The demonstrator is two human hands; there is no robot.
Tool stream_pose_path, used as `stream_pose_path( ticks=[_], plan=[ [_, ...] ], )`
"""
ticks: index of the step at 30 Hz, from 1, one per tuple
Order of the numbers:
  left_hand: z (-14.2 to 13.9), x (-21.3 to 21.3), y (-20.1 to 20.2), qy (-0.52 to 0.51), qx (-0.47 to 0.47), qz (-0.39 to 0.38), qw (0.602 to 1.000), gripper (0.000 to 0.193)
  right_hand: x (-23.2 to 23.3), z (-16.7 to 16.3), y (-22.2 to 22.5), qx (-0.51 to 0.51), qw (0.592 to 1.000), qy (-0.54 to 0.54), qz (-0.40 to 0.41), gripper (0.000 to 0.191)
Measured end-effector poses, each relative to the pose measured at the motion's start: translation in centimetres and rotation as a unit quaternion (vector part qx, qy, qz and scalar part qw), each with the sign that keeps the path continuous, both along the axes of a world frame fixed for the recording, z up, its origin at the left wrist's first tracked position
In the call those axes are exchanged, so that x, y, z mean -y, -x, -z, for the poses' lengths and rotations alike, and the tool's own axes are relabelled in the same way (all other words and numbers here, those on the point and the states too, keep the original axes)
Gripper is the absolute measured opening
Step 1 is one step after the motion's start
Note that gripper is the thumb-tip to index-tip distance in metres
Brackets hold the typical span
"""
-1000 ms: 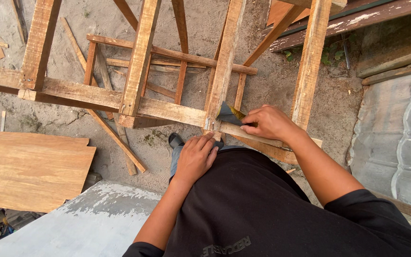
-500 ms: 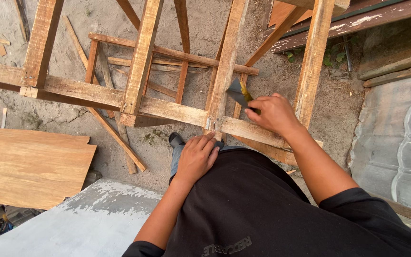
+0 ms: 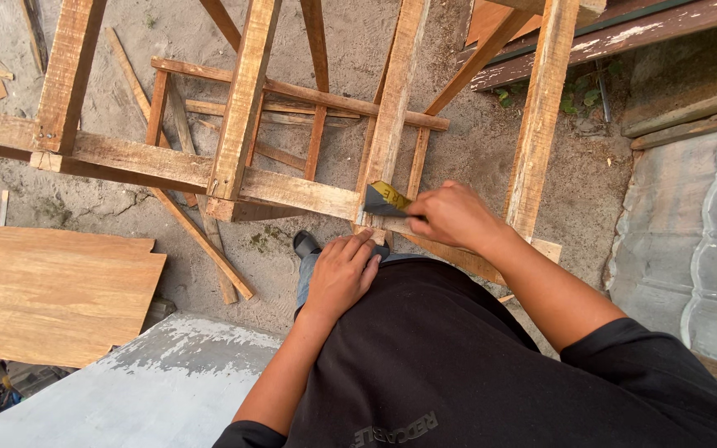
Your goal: The person sands the joints and edges of a wooden frame structure using a piece of sandpaper.
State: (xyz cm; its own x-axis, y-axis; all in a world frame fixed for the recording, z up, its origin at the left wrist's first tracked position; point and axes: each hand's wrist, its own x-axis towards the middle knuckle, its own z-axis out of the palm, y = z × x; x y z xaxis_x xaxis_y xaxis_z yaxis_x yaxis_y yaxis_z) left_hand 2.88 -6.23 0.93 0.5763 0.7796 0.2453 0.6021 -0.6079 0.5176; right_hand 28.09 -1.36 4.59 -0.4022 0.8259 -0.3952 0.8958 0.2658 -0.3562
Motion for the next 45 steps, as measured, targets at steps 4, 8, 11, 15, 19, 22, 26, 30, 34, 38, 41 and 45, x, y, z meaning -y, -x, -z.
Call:
stream_pose_path(
  ticks=[4, 8, 11, 15, 19, 22, 26, 30, 34, 38, 41, 45],
  plan=[
    [0.0, -0.1, 0.0, -0.016, 0.01, -0.005, 1.0, 0.026, 0.0, 0.0, 0.3, 0.047, 0.997, -0.026, 0.054, 0.028],
    [-0.1, -0.1, 0.0, -0.006, 0.008, 0.003, 1.0, 0.025, -0.2, 0.3, 0.4, 0.029, 0.999, 0.038, 0.007, 0.03],
    [-0.2, -0.1, -0.1, -0.009, 0.012, 0.001, 1.0, 0.025, -0.2, 0.6, 0.4, 0.031, 0.998, -0.027, 0.051, 0.027],
    [-0.2, -0.1, 0.0, -0.01, 0.01, -0.004, 1.0, 0.025, -0.2, 0.9, 0.3, 0.004, 1.0, 0.006, -0.014, 0.026],
    [-0.1, -0.1, 0.1, -0.006, 0.002, 0.004, 1.0, 0.024, 0.0, 0.8, 0.4, 0.013, 0.998, 0.016, 0.065, 0.026],
    [0.0, -0.2, 0.0, -0.012, 0.006, -0.003, 1.0, 0.025, -0.1, 0.5, 0.4, 0.026, 0.997, -0.025, 0.073, 0.026],
    [0.0, -0.1, -0.1, -0.011, 0.003, 0.003, 1.0, 0.024, -0.7, 0.1, 0.3, -0.006, 0.997, 0.045, 0.063, 0.028],
    [-0.1, -0.1, -0.1, -0.009, 0.007, -0.001, 1.0, 0.025, -1.9, -0.1, -0.1, 0.081, 0.986, -0.002, 0.147, 0.029],
    [0.0, 0.0, 0.0, -0.009, -0.002, -0.001, 1.0, 0.026, -2.5, 0.0, -0.2, -0.008, 0.997, -0.014, 0.07, 0.03],
    [0.1, 0.2, 0.0, -0.012, -0.001, -0.003, 1.0, 0.027, -3.2, 0.0, -0.4, 0.044, 0.989, -0.034, 0.134, 0.03],
    [0.2, 0.2, 0.2, -0.006, -0.01, -0.008, 1.0, 0.027, -3.8, -0.2, -0.4, 0.006, 0.995, -0.043, 0.084, 0.029],
    [0.2, 0.1, 0.0, -0.013, -0.016, -0.005, 1.0, 0.027, -4.8, -0.4, -0.8, 0.05, 0.989, -0.009, 0.136, 0.024]
  ],
)
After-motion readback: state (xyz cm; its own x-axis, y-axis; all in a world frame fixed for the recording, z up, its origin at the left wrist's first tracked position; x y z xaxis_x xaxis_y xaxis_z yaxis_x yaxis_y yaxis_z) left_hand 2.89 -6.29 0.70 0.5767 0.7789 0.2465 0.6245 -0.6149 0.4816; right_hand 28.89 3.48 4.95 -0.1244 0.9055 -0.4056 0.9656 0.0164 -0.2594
